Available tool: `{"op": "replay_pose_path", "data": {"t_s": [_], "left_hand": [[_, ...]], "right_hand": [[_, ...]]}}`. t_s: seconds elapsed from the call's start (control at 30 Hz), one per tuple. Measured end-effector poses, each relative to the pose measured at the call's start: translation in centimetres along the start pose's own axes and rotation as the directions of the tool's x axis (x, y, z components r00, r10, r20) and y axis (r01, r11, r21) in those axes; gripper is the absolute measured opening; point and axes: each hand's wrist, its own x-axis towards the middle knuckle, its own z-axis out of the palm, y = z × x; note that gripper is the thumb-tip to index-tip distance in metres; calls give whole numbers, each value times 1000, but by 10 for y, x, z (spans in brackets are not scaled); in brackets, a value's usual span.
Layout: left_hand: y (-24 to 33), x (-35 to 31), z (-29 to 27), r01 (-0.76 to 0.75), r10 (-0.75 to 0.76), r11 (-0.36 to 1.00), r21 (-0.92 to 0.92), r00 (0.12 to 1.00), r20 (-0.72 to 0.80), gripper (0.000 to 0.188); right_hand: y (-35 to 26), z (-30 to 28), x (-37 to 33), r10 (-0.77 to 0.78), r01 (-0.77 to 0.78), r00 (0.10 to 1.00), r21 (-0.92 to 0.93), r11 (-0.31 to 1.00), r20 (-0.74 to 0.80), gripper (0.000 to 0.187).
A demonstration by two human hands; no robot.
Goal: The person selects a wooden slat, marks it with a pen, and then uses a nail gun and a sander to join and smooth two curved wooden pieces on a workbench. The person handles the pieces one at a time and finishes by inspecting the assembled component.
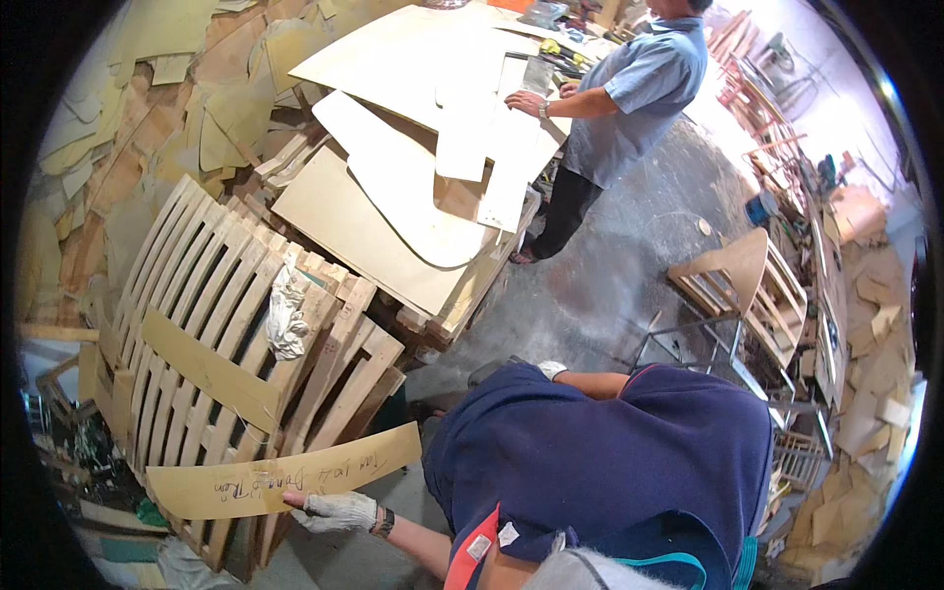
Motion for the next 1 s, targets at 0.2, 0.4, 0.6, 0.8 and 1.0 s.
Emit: {"op": "replay_pose_path", "data": {"t_s": [0.2,0.4,0.6,0.8,1.0], "left_hand": [[6,60,9,-25,20,992,127,999,39,63],[-27,97,4,-46,36,997,62,988,147,57],[-40,93,12,-111,96,993,47,962,256,56],[-26,89,25,-106,94,993,49,972,213,56],[-13,89,40,-4,-15,997,83,973,228,57]], "right_hand": [[-59,44,-32,114,-80,985,241,967,-132,56],[-84,69,-41,104,-79,991,270,960,-80,55],[-95,80,-37,85,-62,994,288,956,-66,55],[-91,77,-32,69,-52,996,292,955,-49,54],[-85,67,-19,31,-23,999,288,957,-23,53]]}}
